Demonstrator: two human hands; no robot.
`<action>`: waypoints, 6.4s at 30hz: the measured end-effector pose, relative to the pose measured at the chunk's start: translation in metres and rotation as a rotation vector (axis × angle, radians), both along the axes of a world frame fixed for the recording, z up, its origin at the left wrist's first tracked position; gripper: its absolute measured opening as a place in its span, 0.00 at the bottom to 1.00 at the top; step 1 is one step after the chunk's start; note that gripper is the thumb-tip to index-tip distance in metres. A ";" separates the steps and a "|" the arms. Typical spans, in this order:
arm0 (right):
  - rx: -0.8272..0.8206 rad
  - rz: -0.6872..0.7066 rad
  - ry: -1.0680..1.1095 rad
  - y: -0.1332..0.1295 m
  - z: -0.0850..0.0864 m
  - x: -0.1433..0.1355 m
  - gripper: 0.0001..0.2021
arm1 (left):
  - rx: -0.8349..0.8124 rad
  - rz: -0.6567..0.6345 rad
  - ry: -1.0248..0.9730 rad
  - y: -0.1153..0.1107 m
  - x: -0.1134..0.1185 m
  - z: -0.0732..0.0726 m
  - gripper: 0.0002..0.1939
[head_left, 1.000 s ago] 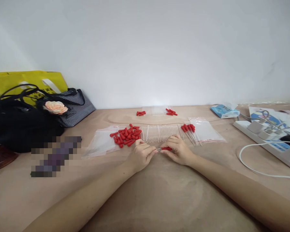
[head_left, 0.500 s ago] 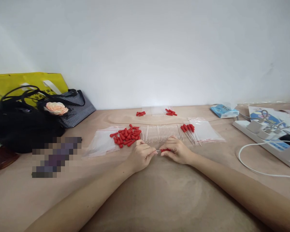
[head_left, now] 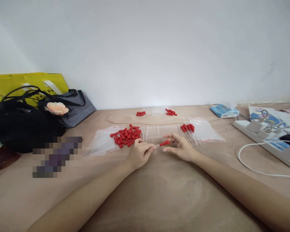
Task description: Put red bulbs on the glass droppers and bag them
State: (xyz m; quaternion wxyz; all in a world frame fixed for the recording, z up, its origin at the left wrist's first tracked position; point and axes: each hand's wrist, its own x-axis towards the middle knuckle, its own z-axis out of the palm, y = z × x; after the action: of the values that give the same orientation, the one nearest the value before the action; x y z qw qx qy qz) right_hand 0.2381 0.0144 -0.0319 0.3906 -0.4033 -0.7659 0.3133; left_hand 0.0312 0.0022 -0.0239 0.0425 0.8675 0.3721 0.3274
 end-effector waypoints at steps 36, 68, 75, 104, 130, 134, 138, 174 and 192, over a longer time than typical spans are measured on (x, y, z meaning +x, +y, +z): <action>-0.058 -0.646 -0.850 0.049 0.018 0.045 0.16 | -0.018 0.218 0.063 0.002 0.003 -0.002 0.07; 0.132 -0.308 -0.167 0.030 0.002 0.011 0.07 | 0.114 0.557 0.197 0.042 -0.030 0.013 0.05; 0.264 -0.123 -0.171 0.014 -0.001 0.005 0.06 | 0.162 0.298 0.084 0.021 -0.017 0.007 0.04; 0.659 -0.032 -0.435 -0.006 -0.006 -0.007 0.11 | 0.068 0.064 0.008 0.005 -0.003 -0.008 0.10; 0.765 0.058 -0.635 -0.003 0.001 -0.005 0.11 | 0.070 -0.036 0.269 0.000 -0.001 -0.001 0.11; 0.755 0.066 -0.617 -0.003 0.000 -0.007 0.12 | 0.078 -0.050 0.279 0.001 -0.001 0.000 0.11; 0.765 0.073 -0.600 -0.004 0.002 -0.010 0.13 | 0.074 -0.059 0.285 0.001 0.000 0.001 0.11; 0.555 0.140 -0.433 -0.003 -0.001 -0.008 0.15 | -0.002 -0.084 0.093 0.000 -0.002 0.000 0.09; 0.307 -0.559 -0.615 0.033 0.007 0.038 0.13 | 0.069 0.358 0.044 0.013 -0.018 -0.002 0.17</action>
State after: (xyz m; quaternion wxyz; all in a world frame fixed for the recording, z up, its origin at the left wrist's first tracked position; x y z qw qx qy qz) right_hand 0.2765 0.0475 -0.0244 0.2697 -0.6065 -0.7458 -0.0564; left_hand 0.0132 0.0147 -0.0263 -0.0544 0.7954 0.5098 0.3232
